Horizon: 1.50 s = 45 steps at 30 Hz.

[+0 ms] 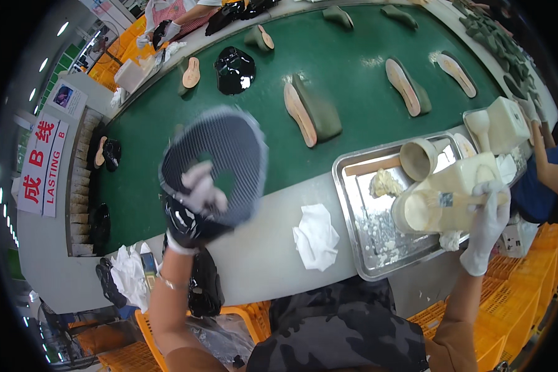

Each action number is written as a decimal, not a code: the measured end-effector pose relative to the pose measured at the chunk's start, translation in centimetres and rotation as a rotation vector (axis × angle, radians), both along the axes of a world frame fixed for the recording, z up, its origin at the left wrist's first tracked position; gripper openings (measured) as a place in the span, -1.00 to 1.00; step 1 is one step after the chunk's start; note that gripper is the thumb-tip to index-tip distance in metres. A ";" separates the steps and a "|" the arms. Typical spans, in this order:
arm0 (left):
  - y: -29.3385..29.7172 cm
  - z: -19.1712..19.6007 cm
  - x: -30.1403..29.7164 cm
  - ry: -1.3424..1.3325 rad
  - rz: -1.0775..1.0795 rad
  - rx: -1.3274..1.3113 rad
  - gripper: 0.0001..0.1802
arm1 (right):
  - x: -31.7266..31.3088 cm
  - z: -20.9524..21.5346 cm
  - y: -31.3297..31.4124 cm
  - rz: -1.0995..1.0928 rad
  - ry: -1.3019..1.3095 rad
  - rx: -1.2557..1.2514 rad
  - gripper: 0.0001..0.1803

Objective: The person applies white adhesive to the soles of black shoes using a brush. They retrieve shoes from a yellow basket, apply the glue to the textured sole, and place the shoes on a green workbench.

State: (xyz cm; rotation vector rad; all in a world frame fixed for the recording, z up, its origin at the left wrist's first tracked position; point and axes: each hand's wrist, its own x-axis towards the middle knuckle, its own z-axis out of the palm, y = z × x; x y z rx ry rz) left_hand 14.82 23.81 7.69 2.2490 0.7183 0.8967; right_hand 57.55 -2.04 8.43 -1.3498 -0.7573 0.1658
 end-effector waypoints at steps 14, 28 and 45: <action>-18.7 -8.2 2.6 -0.636 0.458 -1.646 -0.67 | -7.2 -6.9 -6.1 -0.090 0.175 0.032 -0.81; -19.5 -11.5 -3.8 -0.403 0.537 -1.197 -0.62 | -7.6 -7.9 -6.1 -0.043 0.107 -0.071 -0.79; -15.7 5.6 -0.7 0.544 0.003 0.841 -0.49 | -5.9 -3.6 -6.2 0.179 -0.200 -0.111 -0.78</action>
